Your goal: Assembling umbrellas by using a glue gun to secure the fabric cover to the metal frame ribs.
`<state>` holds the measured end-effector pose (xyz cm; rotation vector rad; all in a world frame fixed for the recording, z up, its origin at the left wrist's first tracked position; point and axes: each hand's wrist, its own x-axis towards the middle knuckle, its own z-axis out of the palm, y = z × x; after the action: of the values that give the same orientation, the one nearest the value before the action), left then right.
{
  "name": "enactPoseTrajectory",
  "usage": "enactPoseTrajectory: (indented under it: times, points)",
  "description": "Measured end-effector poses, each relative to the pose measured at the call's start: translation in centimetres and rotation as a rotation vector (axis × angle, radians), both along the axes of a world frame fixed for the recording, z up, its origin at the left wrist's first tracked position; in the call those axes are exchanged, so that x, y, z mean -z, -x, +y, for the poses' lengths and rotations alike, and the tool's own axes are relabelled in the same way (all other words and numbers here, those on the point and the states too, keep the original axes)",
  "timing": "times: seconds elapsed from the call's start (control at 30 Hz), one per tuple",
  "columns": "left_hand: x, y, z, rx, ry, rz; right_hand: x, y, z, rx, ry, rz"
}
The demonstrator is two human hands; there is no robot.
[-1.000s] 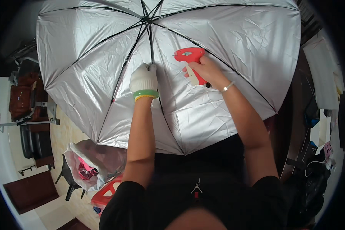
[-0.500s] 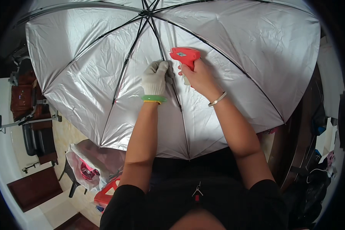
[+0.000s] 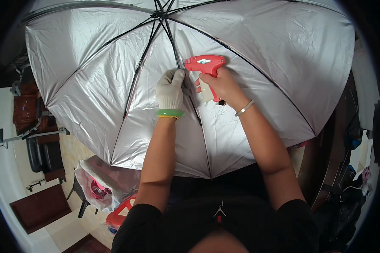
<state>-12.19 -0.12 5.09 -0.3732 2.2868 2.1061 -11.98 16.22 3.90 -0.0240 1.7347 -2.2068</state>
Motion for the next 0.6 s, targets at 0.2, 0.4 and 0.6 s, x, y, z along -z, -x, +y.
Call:
enactPoseTrajectory:
  times: [0.2, 0.4, 0.6]
  points:
    - [0.4, 0.0, 0.1, -0.010, 0.024, 0.048, -0.2, 0.3, 0.5, -0.064, 0.114, -0.067]
    - [2.0, 0.5, -0.2, -0.042, 0.026, 0.101, -0.3, 0.6, -0.1, -0.070, 0.077, -0.057]
    - [1.7, 0.3, 0.9, -0.073, 0.029, 0.025, 0.9, 1.6, 0.3, -0.106, -0.035, -0.030]
